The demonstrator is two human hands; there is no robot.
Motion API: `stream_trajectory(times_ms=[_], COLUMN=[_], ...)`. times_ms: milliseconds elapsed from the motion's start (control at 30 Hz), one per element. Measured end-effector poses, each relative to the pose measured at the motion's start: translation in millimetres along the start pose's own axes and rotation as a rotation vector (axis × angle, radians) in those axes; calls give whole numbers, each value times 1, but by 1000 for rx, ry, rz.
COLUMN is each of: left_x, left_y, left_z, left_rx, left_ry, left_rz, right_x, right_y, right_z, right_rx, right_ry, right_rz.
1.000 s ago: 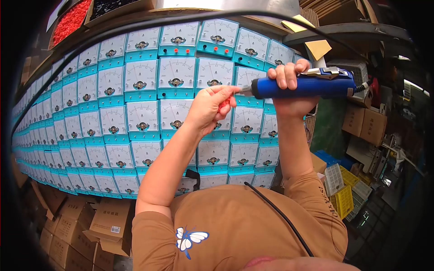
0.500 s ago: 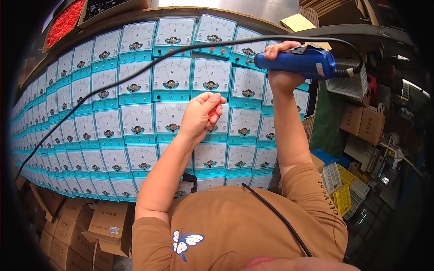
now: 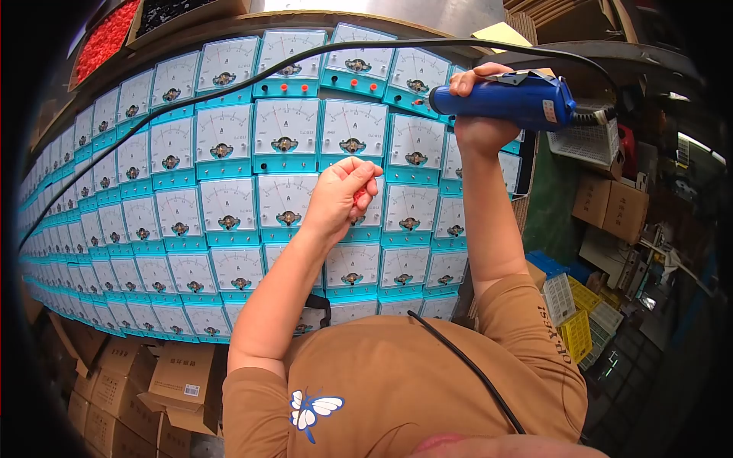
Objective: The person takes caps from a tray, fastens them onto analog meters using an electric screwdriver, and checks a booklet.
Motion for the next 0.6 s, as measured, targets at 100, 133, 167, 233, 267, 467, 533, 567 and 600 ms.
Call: stream_trajectory(times_ms=[100, 133, 167, 233, 267, 467, 533, 567, 600], left_x=[0, 0, 0, 0, 1, 10, 9, 10, 13], left_y=[2, 3, 3, 2, 1, 1, 4, 7, 9], left_z=[1, 1, 1, 0, 0, -1, -2, -3, -3], left_rx=[7, 10, 12, 21, 27, 31, 52, 71, 84], left_ry=[-1, 2, 4, 12, 16, 3, 48, 67, 86], left_rz=[-5, -6, -6, -25, -35, -34, 8, 44, 79], right_x=[-5, -3, 0, 11, 15, -5, -12, -10, -3], right_y=[10, 12, 12, 14, 16, 13, -10, -21, -33], right_z=[4, 5, 7, 13, 14, 6, -2, -3, 2], right_rx=[22, 31, 9, 41, 56, 11, 33, 69, 105], right_ry=[3, -6, -22, -24, -26, 93, 105, 115, 130], right_rz=[-9, -9, 29, 4, -8, -42, -233, -330, -425])
Point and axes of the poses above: each hand's wrist, its own z-axis away from the middle knuckle, its own x-axis out of the palm, y = z × x, the point moved 5 cm from there along -z, towards the middle knuckle, and after that the axes turned 5 degrees about -z, right-handed, at the moved point
